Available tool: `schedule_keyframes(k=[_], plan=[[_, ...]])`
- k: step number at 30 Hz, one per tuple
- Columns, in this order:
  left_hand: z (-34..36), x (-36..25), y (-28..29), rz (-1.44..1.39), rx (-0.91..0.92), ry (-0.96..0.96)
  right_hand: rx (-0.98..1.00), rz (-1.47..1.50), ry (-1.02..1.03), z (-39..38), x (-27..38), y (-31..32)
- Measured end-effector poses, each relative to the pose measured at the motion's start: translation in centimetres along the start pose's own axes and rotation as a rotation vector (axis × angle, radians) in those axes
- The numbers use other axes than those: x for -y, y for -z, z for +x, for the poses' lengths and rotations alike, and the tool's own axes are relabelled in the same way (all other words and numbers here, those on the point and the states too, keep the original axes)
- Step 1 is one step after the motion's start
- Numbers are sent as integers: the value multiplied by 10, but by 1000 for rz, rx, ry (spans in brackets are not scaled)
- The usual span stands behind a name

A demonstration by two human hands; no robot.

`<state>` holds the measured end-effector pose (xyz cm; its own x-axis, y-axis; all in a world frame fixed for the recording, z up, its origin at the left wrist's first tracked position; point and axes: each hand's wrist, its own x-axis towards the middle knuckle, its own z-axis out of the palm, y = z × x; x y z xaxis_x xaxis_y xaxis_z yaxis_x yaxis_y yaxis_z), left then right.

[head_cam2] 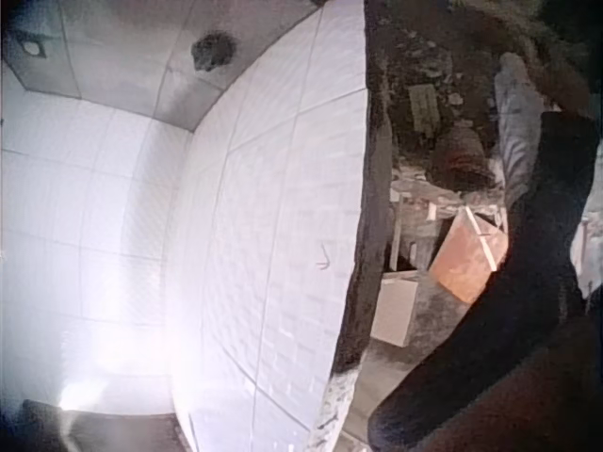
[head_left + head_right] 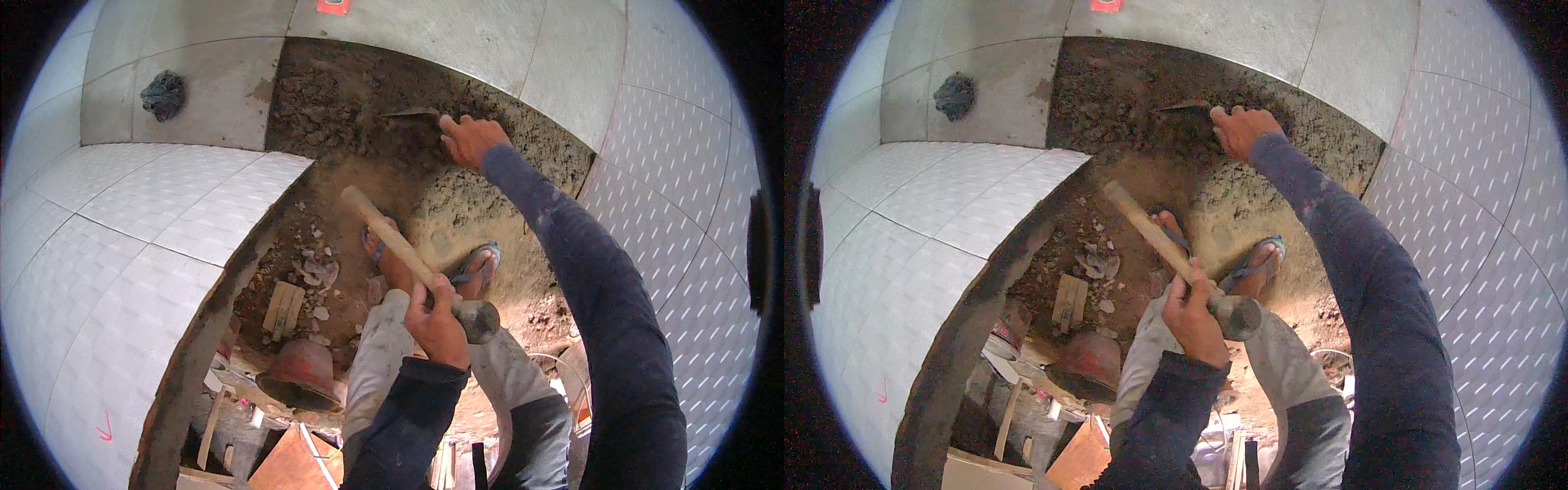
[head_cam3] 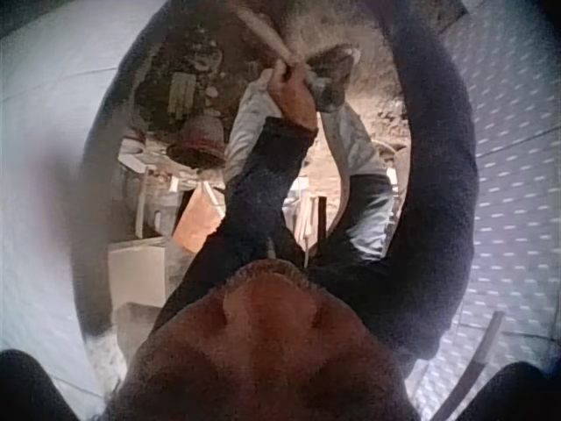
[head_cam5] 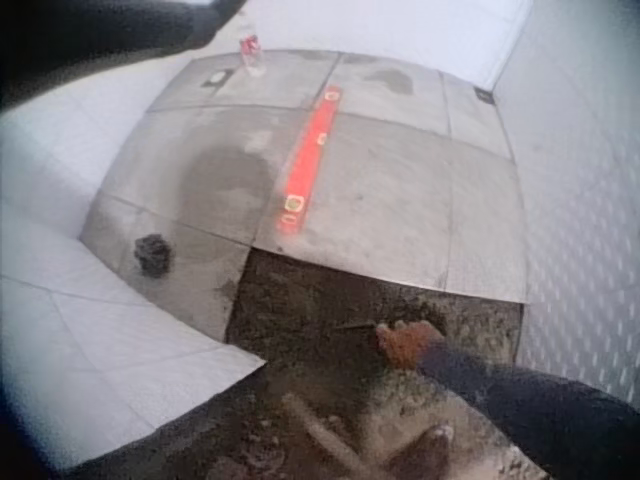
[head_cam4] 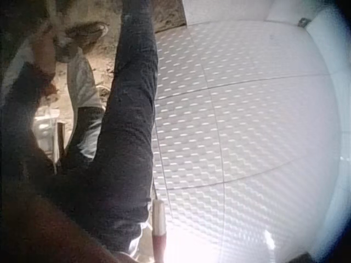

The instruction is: The person places a large floor tile onto a bed of wet mortar, then uses a rubber mallet to tap it into position. They check the level with a spirit level and adjust the mortar underneath with a trowel before continuing to secure the tile.

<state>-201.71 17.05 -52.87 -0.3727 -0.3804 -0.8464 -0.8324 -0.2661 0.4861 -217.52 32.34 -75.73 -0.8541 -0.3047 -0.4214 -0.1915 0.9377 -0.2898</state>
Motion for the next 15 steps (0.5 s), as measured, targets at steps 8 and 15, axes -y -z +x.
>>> schedule_keyframes(k=[8, 15], plan=[[1, -1, -5, -5, -3, -6, -118, 119, -277, 68, 41, -9], [7, -20, 6, -45, -81, -15, 97, 1453, -543, -3, 103, -57]])
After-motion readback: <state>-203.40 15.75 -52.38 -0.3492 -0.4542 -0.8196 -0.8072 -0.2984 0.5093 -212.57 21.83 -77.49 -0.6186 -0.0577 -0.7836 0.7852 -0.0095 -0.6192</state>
